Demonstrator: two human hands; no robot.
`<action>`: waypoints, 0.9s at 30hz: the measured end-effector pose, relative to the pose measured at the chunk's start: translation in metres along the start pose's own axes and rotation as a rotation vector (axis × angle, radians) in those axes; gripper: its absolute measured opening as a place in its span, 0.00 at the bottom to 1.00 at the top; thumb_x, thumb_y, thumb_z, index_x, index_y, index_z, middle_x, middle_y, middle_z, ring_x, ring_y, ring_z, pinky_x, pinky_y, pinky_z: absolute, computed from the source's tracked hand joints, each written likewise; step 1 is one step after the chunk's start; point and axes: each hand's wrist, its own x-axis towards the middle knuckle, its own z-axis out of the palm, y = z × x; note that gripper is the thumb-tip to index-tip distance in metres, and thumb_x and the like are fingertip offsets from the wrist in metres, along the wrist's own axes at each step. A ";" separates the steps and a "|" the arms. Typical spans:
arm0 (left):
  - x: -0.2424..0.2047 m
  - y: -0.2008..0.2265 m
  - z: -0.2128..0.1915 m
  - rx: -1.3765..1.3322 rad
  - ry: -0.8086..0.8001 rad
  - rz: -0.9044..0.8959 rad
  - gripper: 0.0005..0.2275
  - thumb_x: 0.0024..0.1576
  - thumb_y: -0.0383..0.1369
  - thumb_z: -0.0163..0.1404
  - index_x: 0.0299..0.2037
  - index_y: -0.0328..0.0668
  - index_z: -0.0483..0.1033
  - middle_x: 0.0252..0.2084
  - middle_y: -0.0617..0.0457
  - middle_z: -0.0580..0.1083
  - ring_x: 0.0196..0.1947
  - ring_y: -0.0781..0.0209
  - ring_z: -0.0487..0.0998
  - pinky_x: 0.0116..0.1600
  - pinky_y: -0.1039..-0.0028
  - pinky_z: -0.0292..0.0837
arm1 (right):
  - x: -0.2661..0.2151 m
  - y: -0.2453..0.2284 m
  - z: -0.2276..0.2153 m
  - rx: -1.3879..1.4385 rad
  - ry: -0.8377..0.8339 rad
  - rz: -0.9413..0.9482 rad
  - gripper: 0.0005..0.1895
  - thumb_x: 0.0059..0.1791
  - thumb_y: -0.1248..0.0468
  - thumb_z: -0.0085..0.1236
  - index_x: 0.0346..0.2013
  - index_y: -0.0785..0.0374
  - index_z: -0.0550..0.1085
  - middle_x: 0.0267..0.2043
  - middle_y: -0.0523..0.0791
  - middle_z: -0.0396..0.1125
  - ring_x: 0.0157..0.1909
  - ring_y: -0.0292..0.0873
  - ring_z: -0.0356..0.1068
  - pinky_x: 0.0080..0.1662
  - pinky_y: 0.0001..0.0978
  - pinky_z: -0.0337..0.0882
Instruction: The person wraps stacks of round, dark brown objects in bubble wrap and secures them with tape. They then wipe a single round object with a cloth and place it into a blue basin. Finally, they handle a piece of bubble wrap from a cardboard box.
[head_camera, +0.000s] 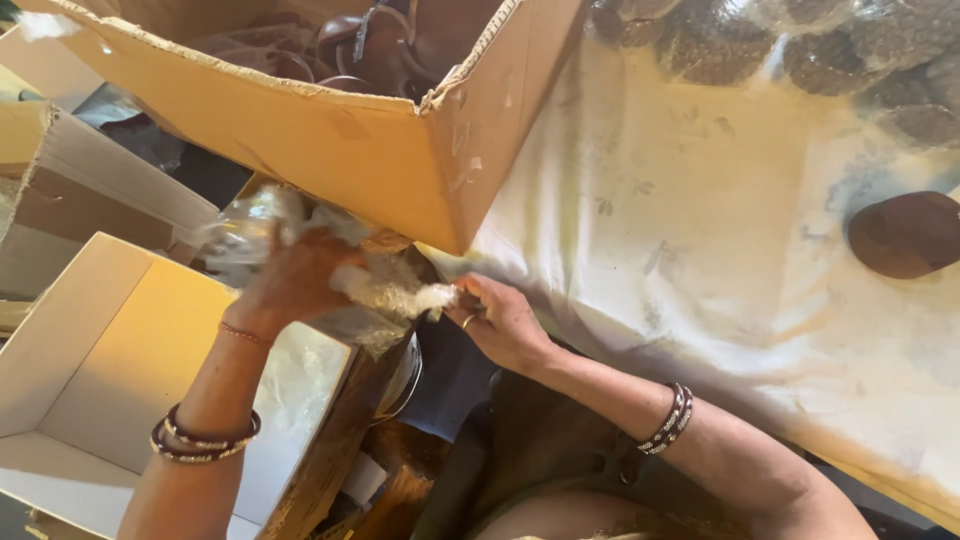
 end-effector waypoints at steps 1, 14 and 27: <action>0.000 -0.016 0.008 0.153 -0.056 -0.173 0.24 0.41 0.38 0.67 0.50 0.66 0.79 0.67 0.63 0.68 0.74 0.54 0.54 0.72 0.31 0.31 | -0.004 0.001 -0.001 -0.056 -0.011 -0.060 0.14 0.51 0.64 0.61 0.50 0.64 0.72 0.38 0.46 0.72 0.38 0.38 0.74 0.41 0.31 0.75; 0.002 -0.047 0.006 0.359 0.377 -0.361 0.31 0.42 0.33 0.67 0.61 0.53 0.76 0.64 0.56 0.71 0.71 0.51 0.64 0.67 0.33 0.56 | -0.043 -0.003 -0.045 -0.285 -0.132 -0.264 0.14 0.49 0.69 0.59 0.49 0.61 0.73 0.47 0.48 0.73 0.49 0.51 0.74 0.47 0.41 0.73; 0.039 -0.042 0.057 0.309 -0.199 -0.435 0.49 0.34 0.59 0.70 0.70 0.69 0.61 0.73 0.51 0.54 0.74 0.27 0.40 0.66 0.33 0.55 | -0.046 -0.008 -0.046 0.041 -0.105 0.034 0.09 0.53 0.67 0.57 0.48 0.64 0.74 0.37 0.46 0.71 0.38 0.37 0.67 0.43 0.30 0.70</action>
